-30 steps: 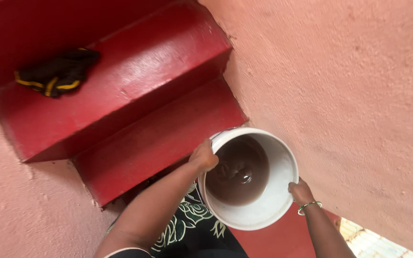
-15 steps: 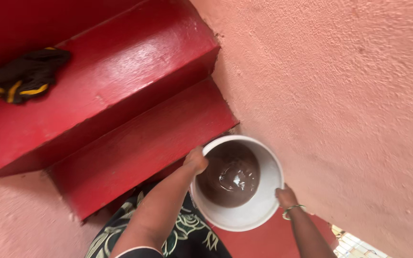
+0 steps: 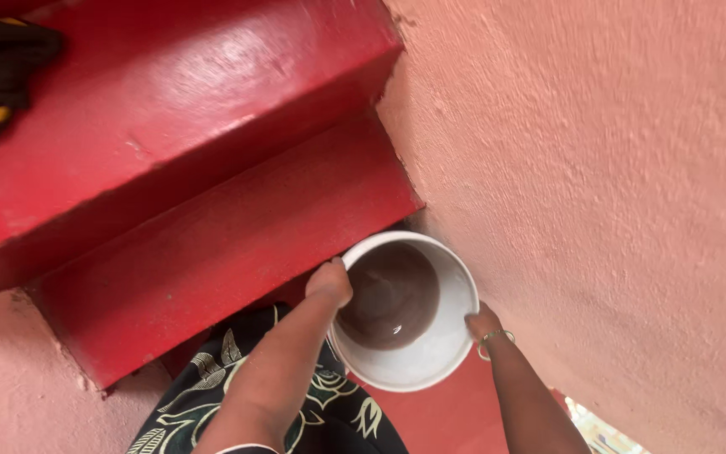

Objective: The person wipes down red stairs with a cloth, periodically dipping, rinsing, and wringing out the cloth in a bucket of water.

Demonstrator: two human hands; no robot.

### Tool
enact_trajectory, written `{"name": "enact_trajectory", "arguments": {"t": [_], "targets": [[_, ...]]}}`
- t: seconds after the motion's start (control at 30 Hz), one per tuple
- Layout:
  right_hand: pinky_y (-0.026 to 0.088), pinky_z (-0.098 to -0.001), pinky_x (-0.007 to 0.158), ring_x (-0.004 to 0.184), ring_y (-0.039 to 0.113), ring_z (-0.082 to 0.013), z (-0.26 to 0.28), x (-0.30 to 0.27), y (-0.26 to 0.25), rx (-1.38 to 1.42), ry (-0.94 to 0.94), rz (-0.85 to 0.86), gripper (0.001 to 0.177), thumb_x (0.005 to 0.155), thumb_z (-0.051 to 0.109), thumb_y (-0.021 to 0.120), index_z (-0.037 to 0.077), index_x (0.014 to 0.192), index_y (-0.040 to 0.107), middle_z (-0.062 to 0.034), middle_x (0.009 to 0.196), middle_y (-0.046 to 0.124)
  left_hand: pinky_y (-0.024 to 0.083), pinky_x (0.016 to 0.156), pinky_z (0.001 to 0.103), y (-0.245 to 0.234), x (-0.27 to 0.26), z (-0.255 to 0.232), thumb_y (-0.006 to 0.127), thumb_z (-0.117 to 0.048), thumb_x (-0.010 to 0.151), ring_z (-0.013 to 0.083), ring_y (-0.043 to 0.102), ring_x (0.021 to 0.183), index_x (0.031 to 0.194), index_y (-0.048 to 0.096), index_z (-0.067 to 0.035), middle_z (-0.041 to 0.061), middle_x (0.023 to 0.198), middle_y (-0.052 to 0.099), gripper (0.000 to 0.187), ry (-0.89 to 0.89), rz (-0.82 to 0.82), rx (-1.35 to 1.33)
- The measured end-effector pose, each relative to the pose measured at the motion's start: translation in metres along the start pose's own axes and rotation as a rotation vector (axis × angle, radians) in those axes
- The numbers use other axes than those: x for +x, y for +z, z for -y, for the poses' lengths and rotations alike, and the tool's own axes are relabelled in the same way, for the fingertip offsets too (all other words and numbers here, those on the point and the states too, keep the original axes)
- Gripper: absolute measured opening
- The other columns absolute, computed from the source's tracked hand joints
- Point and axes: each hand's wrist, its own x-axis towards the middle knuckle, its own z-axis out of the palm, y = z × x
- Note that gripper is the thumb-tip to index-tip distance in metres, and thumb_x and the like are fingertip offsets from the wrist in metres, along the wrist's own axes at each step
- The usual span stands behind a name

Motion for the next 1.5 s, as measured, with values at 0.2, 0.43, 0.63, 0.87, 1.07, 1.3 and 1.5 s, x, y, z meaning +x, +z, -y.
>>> {"name": "enact_trajectory", "arguments": {"t": [0.2, 0.43, 0.63, 0.87, 1.07, 1.3, 1.5], "targets": [[0.05, -0.0469, 0.108, 0.123, 0.066, -0.0407, 0.042, -0.017, -0.024, -0.467, -0.021, -0.004, 0.066, 0.086, 0.027, 0.064, 0.005, 0.145, 0.046, -0.0264, 0.129, 0.068, 0.05, 0.107, 0.045, -0.04, -0.044, -0.003, 0.061, -0.019, 0.095, 0.0326, 0.056, 0.132, 0.138, 0.052, -0.012, 0.014, 0.142, 0.055, 0.044, 0.07, -0.044, 0.076], [0.05, -0.0442, 0.108, 0.125, 0.065, -0.0327, 0.227, -0.061, -0.048, -0.624, -0.354, -0.126, 0.055, 0.091, 0.028, 0.059, 0.014, 0.144, 0.057, -0.0166, 0.133, 0.068, 0.051, 0.097, 0.048, -0.179, -0.101, 0.046, 0.063, -0.015, 0.09, 0.035, 0.063, 0.112, 0.112, 0.07, -0.016, 0.012, 0.111, 0.068, 0.023, 0.399, -0.833, -0.269], [0.051, -0.0437, 0.099, 0.12, 0.063, -0.0335, 0.444, -0.14, -0.008, -0.319, -1.162, -0.188, 0.045, 0.09, 0.022, 0.061, 0.011, 0.133, 0.063, -0.0138, 0.133, 0.066, 0.032, 0.112, 0.055, -0.317, -0.096, 0.223, 0.065, -0.026, 0.082, 0.0345, 0.045, 0.134, 0.124, 0.065, -0.01, 0.015, 0.136, 0.059, 0.045, -0.168, -1.47, -0.172], [0.047, -0.0456, 0.109, 0.131, 0.054, -0.0347, 0.629, -0.188, 0.103, -0.421, -1.59, -0.207, 0.045, 0.092, 0.016, 0.066, 0.015, 0.136, 0.059, -0.0122, 0.141, 0.06, 0.009, 0.123, 0.06, -0.335, -0.079, 0.279, 0.049, -0.051, 0.097, 0.0289, 0.02, 0.155, 0.137, 0.059, -0.018, 0.006, 0.159, 0.041, 0.052, -0.615, -1.271, -0.259], [0.03, -0.0624, 0.109, 0.139, 0.038, -0.0428, 0.747, -0.201, 0.189, -0.541, -1.801, -0.353, 0.069, 0.077, 0.03, 0.074, 0.026, 0.144, 0.054, -0.0157, 0.151, 0.047, 0.008, 0.122, 0.064, -0.341, -0.08, 0.28, 0.047, -0.038, 0.097, 0.0271, 0.024, 0.153, 0.141, 0.056, -0.022, 0.003, 0.158, 0.041, 0.048, -0.632, -1.298, -0.205], [0.032, -0.0602, 0.111, 0.13, 0.049, -0.0323, 0.813, -0.213, 0.256, -0.876, -2.08, -0.233, 0.04, 0.096, 0.029, 0.06, 0.041, 0.133, 0.067, -0.0066, 0.141, 0.056, 0.011, 0.12, 0.066, -0.342, -0.08, 0.28, 0.05, -0.035, 0.095, 0.026, 0.025, 0.152, 0.146, 0.05, -0.021, 0.002, 0.158, 0.039, 0.053, -0.608, -1.295, -0.286], [0.035, -0.0525, 0.108, 0.128, 0.053, -0.0265, 0.858, -0.246, 0.231, -0.275, -2.339, -1.124, 0.028, 0.106, 0.03, 0.057, 0.036, 0.129, 0.07, 0.0003, 0.143, 0.056, 0.011, 0.119, 0.068, -0.349, -0.084, 0.283, 0.053, -0.034, 0.094, 0.0263, 0.022, 0.153, 0.147, 0.046, -0.022, 0.004, 0.16, 0.035, 0.054, -0.594, -1.221, -0.292]]}}
